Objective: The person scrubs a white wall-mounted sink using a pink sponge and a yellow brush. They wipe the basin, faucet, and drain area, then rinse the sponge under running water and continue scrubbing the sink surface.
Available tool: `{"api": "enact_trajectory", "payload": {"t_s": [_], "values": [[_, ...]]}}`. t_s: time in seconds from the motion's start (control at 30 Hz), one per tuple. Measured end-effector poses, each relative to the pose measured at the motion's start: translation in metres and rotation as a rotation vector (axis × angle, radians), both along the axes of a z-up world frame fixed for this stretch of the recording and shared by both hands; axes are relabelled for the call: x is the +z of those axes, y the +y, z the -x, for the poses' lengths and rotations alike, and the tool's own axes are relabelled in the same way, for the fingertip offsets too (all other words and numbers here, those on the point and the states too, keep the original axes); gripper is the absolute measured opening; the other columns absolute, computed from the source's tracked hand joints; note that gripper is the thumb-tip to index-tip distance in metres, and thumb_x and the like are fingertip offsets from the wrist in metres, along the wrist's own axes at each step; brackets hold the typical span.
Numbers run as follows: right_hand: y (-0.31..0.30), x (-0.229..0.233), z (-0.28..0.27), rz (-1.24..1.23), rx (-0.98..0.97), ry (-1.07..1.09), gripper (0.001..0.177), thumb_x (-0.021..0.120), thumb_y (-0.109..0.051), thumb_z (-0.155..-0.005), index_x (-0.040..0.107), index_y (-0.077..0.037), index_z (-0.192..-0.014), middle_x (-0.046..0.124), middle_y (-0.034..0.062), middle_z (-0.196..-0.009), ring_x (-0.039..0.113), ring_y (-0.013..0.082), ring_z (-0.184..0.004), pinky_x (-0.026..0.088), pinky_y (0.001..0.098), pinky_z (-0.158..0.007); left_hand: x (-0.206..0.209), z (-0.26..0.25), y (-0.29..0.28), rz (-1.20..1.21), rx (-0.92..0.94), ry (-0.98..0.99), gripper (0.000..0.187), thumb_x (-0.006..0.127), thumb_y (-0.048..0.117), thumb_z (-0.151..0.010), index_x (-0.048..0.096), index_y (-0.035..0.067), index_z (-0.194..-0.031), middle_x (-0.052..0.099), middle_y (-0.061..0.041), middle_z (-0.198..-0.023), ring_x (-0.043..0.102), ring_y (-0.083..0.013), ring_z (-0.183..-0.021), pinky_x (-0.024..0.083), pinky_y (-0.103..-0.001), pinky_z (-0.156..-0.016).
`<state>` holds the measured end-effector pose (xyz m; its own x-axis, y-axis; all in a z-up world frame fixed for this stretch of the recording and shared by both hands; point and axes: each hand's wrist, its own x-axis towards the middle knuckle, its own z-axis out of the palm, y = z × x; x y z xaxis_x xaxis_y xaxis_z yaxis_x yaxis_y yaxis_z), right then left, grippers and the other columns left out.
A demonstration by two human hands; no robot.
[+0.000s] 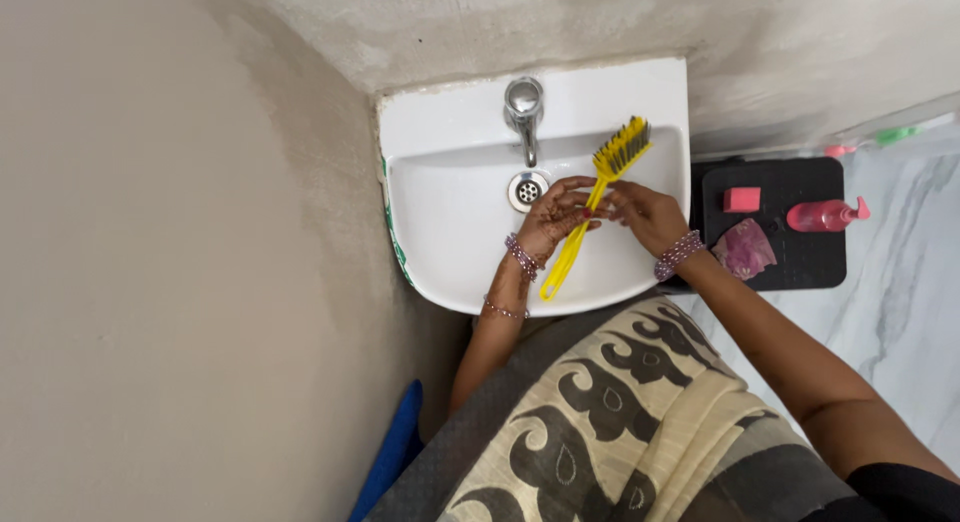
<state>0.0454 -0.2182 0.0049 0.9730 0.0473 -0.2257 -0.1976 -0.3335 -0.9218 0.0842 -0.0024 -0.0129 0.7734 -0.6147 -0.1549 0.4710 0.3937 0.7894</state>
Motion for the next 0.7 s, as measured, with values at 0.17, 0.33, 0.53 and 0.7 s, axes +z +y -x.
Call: {"api": "enact_trajectory", "payload": {"t_s": [0.17, 0.33, 0.53, 0.7], "values": [[0.032, 0.018, -0.010, -0.557, -0.183, 0.061, 0.043, 0.041, -0.032, -0.111, 0.056, 0.000, -0.135, 0.069, 0.0123, -0.126, 0.071, 0.0191, -0.104, 0.060, 0.0323, -0.087, -0.008, -0.002, 0.001, 0.088, 0.037, 0.036, 0.038, 0.070, 0.006, -0.095, 0.051, 0.004, -0.127, 0.068, -0.009, -0.132, 0.071, -0.0295, -0.114, 0.060, -0.043, -0.100], [0.059, 0.038, -0.012, -0.665, -0.274, 0.013, 0.039, 0.043, -0.031, -0.109, 0.058, 0.000, -0.128, 0.072, 0.0111, -0.118, 0.072, 0.0177, -0.101, 0.059, 0.0297, -0.077, -0.024, -0.006, 0.002, 0.035, 0.095, 0.052, 0.032, 0.070, 0.003, -0.096, 0.052, 0.005, -0.122, 0.074, -0.018, -0.116, 0.073, -0.0316, -0.109, 0.061, -0.044, -0.099], [0.058, 0.035, -0.030, -0.425, -0.274, -0.174, 0.034, 0.049, -0.027, -0.115, 0.061, 0.004, -0.122, 0.070, 0.0083, -0.100, 0.074, 0.0158, -0.095, 0.059, 0.0284, -0.074, -0.017, -0.004, 0.001, -0.048, 0.162, -0.004, 0.026, 0.070, 0.009, -0.098, 0.058, 0.005, -0.122, 0.073, -0.018, -0.119, 0.072, -0.0287, -0.111, 0.059, -0.039, -0.097], [0.024, 0.056, -0.067, 0.166, -0.172, -0.174, 0.039, 0.060, -0.028, -0.110, 0.065, -0.003, -0.139, 0.070, 0.0114, -0.097, 0.068, 0.0240, -0.072, 0.054, 0.0362, -0.063, 0.004, -0.005, 0.008, -0.097, 0.306, -0.017, 0.046, 0.069, 0.015, -0.099, 0.051, 0.007, -0.141, 0.067, -0.019, -0.132, 0.071, -0.0298, -0.116, 0.059, -0.040, -0.101]]}}
